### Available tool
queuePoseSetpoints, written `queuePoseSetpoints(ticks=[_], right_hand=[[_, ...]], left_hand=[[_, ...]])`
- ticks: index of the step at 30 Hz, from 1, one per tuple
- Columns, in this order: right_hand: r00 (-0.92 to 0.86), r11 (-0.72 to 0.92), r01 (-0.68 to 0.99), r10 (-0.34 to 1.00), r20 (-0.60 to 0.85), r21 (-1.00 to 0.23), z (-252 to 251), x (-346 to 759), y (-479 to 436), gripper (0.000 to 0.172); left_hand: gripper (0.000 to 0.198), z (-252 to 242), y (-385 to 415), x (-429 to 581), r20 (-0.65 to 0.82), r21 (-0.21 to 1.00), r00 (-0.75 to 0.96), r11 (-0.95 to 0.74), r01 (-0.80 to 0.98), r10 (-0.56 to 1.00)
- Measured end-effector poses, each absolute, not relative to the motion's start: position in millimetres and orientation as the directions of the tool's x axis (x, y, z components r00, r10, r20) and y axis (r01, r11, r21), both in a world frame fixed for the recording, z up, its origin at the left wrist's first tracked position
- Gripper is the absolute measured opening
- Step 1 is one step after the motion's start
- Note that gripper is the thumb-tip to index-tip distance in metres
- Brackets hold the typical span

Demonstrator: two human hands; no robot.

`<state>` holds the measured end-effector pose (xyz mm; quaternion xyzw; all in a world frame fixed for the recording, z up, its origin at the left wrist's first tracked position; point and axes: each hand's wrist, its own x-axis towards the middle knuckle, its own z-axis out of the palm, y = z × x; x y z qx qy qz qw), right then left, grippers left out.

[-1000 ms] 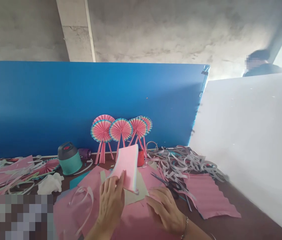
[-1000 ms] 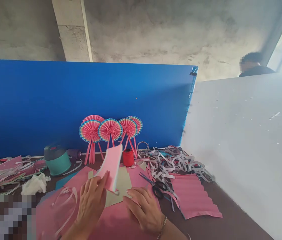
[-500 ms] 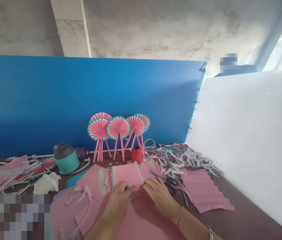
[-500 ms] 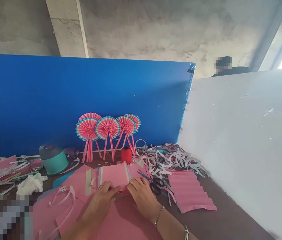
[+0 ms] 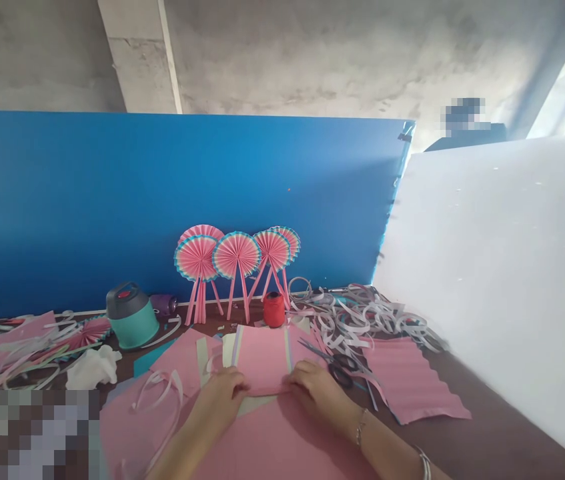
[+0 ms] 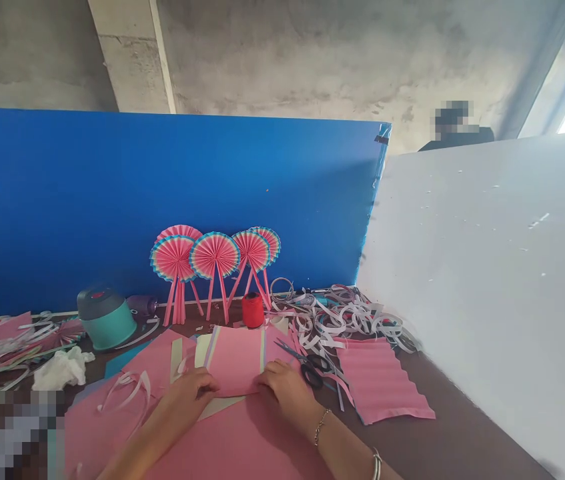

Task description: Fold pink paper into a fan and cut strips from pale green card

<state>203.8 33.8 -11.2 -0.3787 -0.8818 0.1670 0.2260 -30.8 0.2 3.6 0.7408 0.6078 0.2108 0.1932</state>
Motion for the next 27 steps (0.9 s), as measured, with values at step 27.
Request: queuePoseSetpoints(ticks=[27], right_hand=[[-0.353,0.381,0.689,0.919,0.174,-0.616,-7.3,204.8,40.6,0.016]], left_hand=[[0.02,1.9,6.6,-31.6,-0.004,0.657,0.005,-0.001,0.754,1.0]])
